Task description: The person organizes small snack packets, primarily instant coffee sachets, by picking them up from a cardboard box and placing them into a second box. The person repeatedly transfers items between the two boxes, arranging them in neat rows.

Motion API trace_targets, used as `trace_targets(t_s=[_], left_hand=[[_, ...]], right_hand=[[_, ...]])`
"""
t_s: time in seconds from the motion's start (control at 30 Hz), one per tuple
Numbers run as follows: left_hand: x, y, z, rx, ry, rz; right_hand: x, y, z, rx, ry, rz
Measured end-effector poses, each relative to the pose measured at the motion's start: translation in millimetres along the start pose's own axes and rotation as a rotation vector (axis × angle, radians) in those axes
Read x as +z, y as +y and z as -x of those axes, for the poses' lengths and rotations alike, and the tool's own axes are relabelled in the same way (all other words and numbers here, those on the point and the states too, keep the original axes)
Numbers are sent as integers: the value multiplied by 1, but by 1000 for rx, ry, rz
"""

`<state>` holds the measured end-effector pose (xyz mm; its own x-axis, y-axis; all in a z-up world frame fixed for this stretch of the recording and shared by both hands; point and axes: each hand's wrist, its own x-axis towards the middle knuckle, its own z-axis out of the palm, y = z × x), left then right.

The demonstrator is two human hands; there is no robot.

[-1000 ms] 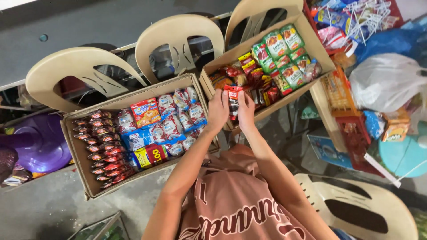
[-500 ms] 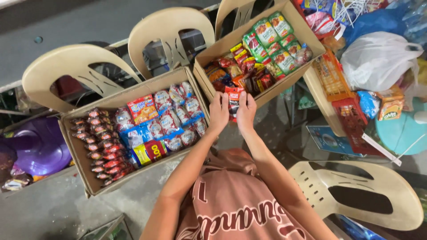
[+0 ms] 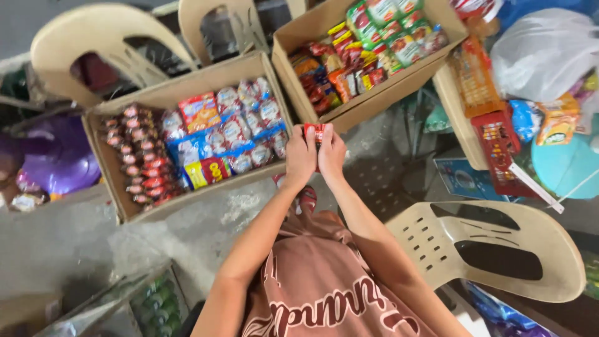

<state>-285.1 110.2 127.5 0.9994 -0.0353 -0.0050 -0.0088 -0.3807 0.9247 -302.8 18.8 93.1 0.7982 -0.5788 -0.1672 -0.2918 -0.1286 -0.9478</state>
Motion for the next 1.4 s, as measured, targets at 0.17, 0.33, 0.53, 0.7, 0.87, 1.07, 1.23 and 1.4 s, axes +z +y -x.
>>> trace_targets(t_s=[0.17,0.33,0.53,0.7,0.87,1.07,1.23,1.4], left_hand=[[-22,-16,25,8,42,28],[-42,-27,34,-11,90,38],[-85,-60,30,-46,164,19],[-136,-99,25,-54,227,-6],[-199,-124,16,-145,251,-21],[-266,-163,5,-145,267,20],[-324,-216,8,-92,225,22],[-365,-260,17,-19,179,104]], right_hand=[[9,-10,37,-51,-30,48],[28,-4,50,-156,-35,60],[79,-3,68,-213,-110,121],[140,-2,92,-181,-134,144],[204,0,116,-249,-197,211],[273,15,136,-202,-278,180],[311,23,148,-90,-617,24],[338,-6,155,-62,-998,219]])
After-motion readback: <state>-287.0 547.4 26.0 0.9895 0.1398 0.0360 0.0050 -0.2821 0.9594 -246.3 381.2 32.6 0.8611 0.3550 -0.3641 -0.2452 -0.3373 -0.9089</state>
